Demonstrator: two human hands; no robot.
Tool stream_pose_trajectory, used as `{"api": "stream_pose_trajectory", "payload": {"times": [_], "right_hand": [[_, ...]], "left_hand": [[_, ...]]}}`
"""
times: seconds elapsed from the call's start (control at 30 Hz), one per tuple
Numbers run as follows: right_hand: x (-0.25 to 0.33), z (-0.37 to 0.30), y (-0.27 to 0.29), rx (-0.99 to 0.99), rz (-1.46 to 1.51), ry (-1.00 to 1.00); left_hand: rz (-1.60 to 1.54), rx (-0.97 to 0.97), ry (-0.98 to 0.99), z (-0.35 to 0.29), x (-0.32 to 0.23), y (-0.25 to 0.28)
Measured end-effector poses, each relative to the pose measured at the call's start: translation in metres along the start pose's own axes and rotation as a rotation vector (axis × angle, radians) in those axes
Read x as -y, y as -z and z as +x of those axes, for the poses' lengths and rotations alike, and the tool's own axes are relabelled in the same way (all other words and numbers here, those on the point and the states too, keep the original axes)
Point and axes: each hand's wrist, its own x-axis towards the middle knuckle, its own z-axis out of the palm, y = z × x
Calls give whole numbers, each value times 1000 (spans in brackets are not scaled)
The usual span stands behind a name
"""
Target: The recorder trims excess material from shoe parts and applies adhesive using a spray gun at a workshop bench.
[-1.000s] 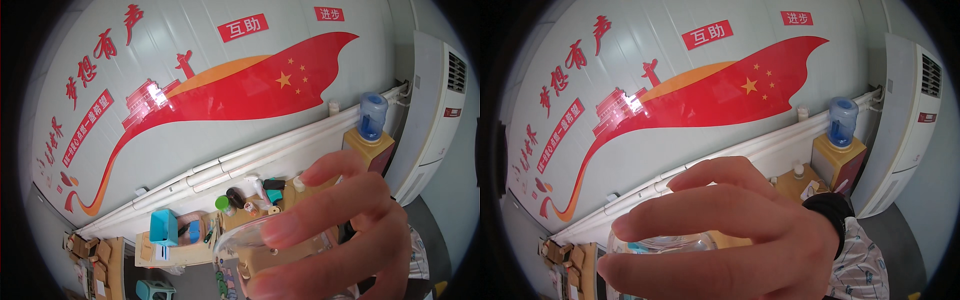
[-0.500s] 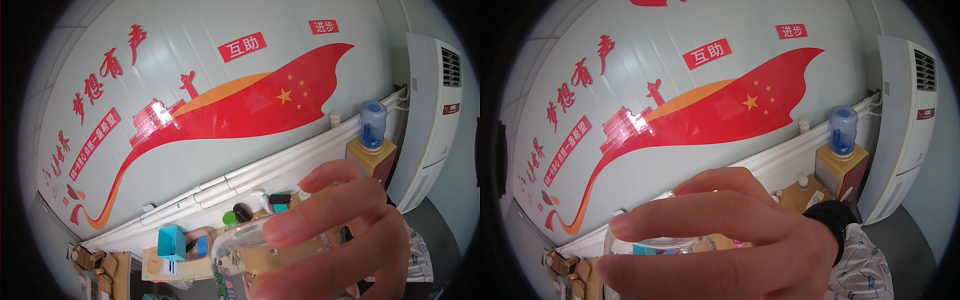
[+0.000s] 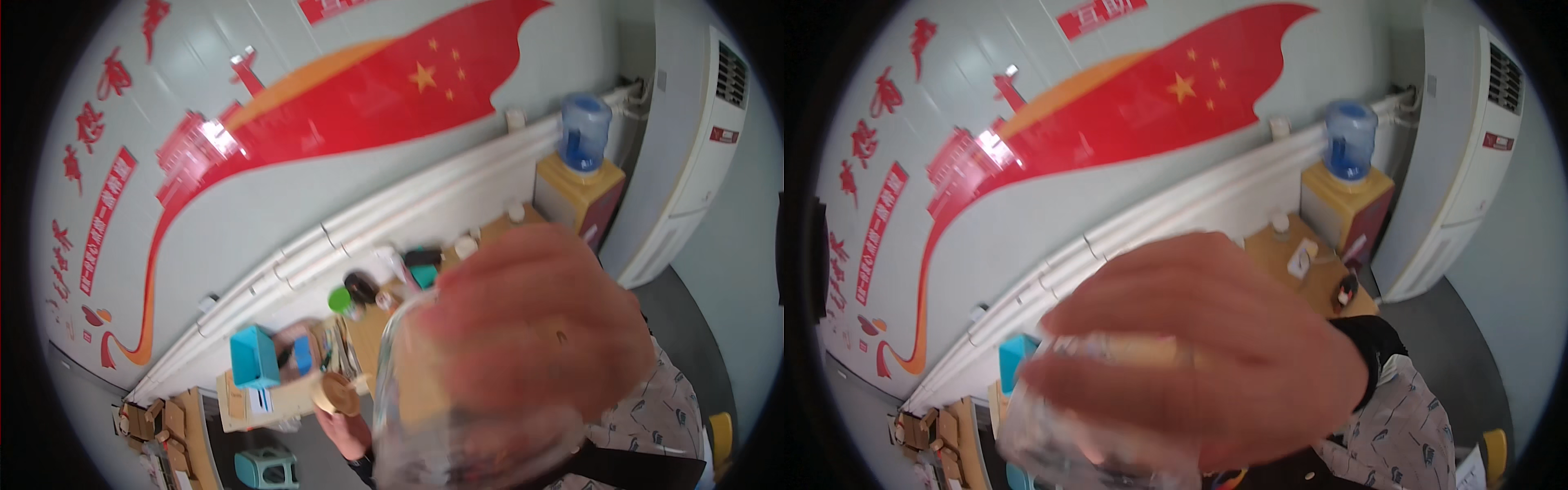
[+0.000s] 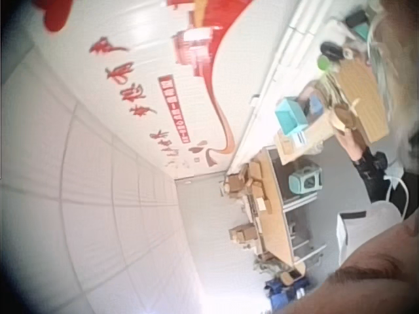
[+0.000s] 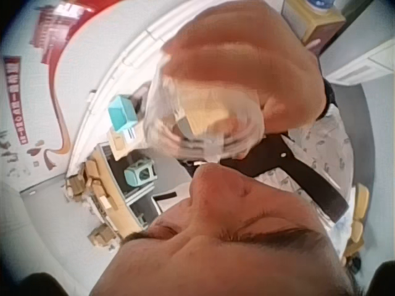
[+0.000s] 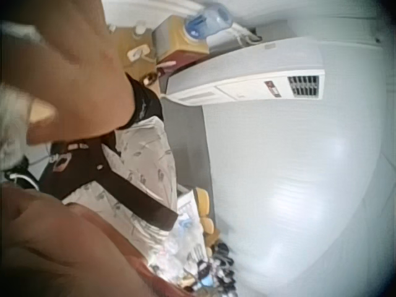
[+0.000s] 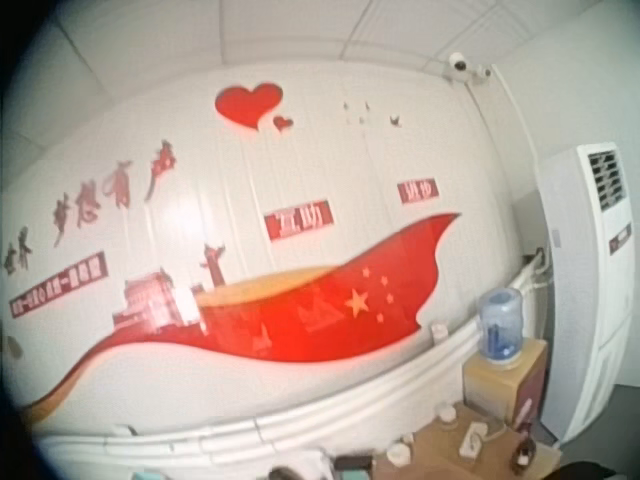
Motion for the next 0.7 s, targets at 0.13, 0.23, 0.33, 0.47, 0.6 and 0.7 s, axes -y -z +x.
{"api": "stream_pose_trajectory", "payload": {"times": [0.13, 0.23, 0.33, 0.47, 0.6, 0.7], "right_hand": [[-58, -68, 1, 382, 15, -380], [-107, -154, -10, 509, 18, -589], [-133, -236, -24, 565, 40, -741], [-158, -297, -32, 628, 139, -953], [-200, -372, -35, 566, 161, -980], [-250, -437, -39, 560, 185, -1144]], "left_hand": [[60, -14, -168, 12, -46, -60], [316, 135, -153, 19, -39, -114], [727, 498, -210, 27, 1, -145], [1029, 591, -285, 15, 92, -178], [1106, 665, -60, 12, 156, -189], [1179, 673, -131, 11, 187, -191]]}}
